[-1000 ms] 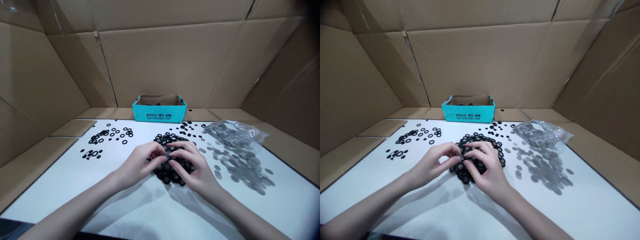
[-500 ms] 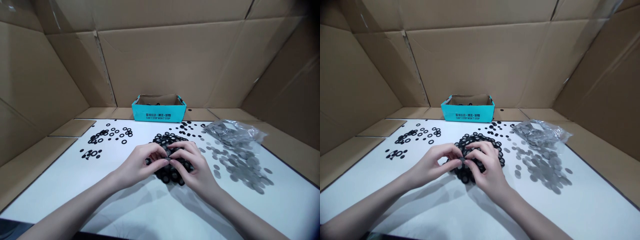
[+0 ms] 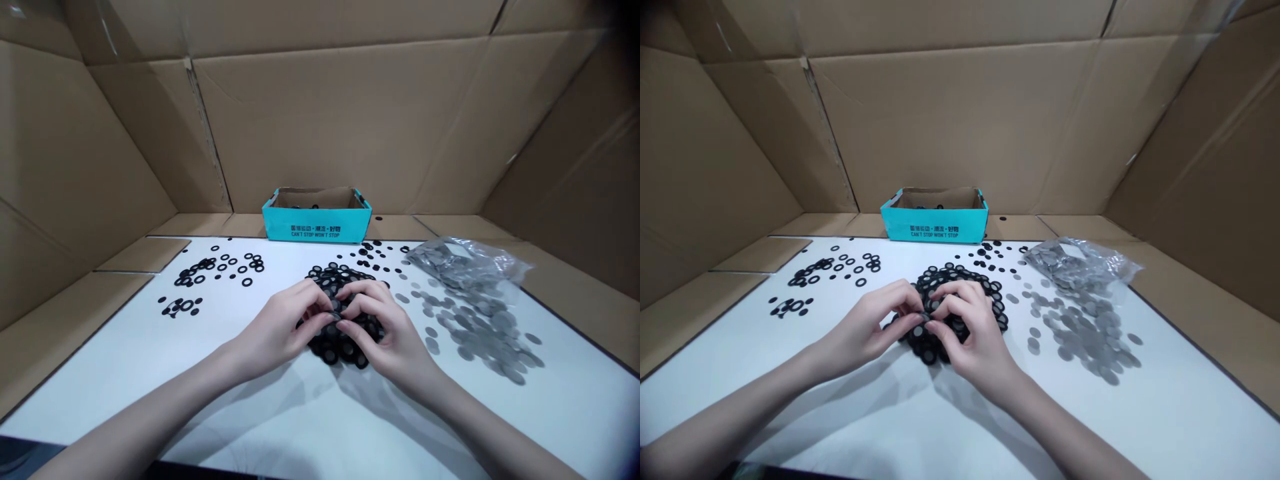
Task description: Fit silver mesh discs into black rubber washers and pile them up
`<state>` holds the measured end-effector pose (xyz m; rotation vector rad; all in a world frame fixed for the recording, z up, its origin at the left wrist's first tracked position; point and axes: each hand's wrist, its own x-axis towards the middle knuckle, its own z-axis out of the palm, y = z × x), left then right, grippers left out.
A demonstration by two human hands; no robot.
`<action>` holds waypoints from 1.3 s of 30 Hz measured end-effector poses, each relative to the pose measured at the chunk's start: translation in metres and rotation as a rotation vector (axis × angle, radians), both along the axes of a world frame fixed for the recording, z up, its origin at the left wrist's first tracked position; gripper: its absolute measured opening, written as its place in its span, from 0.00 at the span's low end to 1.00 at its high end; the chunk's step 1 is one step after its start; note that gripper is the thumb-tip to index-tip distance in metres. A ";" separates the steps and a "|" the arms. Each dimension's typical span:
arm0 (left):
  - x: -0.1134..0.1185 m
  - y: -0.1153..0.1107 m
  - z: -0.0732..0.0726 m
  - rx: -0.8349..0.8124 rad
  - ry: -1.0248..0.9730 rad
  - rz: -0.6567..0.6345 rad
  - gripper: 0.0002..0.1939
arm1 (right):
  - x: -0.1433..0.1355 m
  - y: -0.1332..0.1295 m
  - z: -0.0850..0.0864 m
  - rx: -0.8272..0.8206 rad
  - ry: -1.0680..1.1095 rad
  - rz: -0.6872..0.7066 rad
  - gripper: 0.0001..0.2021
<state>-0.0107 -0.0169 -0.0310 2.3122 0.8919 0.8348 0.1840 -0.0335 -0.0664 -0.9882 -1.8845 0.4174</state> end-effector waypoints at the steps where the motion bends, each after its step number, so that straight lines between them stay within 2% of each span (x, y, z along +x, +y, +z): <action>1: -0.001 0.000 0.000 -0.011 0.018 -0.006 0.04 | 0.001 0.000 0.000 -0.010 0.008 0.013 0.08; 6: -0.003 -0.001 0.003 -0.057 0.120 -0.019 0.04 | 0.001 0.002 0.001 -0.012 0.022 0.045 0.08; 11: -0.006 0.001 0.002 -0.081 0.210 -0.008 0.04 | 0.001 0.002 0.000 0.014 -0.061 -0.015 0.06; 17: -0.004 0.003 -0.001 -0.098 0.134 0.003 0.03 | 0.003 0.002 0.003 0.119 -0.161 -0.077 0.05; 21: -0.001 0.002 -0.003 -0.058 0.093 0.004 0.02 | 0.001 0.002 0.001 0.075 -0.123 -0.066 0.08; 28: -0.002 0.000 0.005 -0.012 0.261 -0.007 0.03 | -0.002 -0.002 0.002 0.000 -0.041 -0.031 0.08; 34: -0.001 0.002 0.003 -0.051 0.136 -0.025 0.03 | 0.002 0.002 0.004 0.127 -0.118 -0.076 0.06; 39: 0.000 0.003 -0.001 -0.043 0.089 0.001 0.03 | 0.005 0.003 0.007 0.134 -0.137 -0.067 0.07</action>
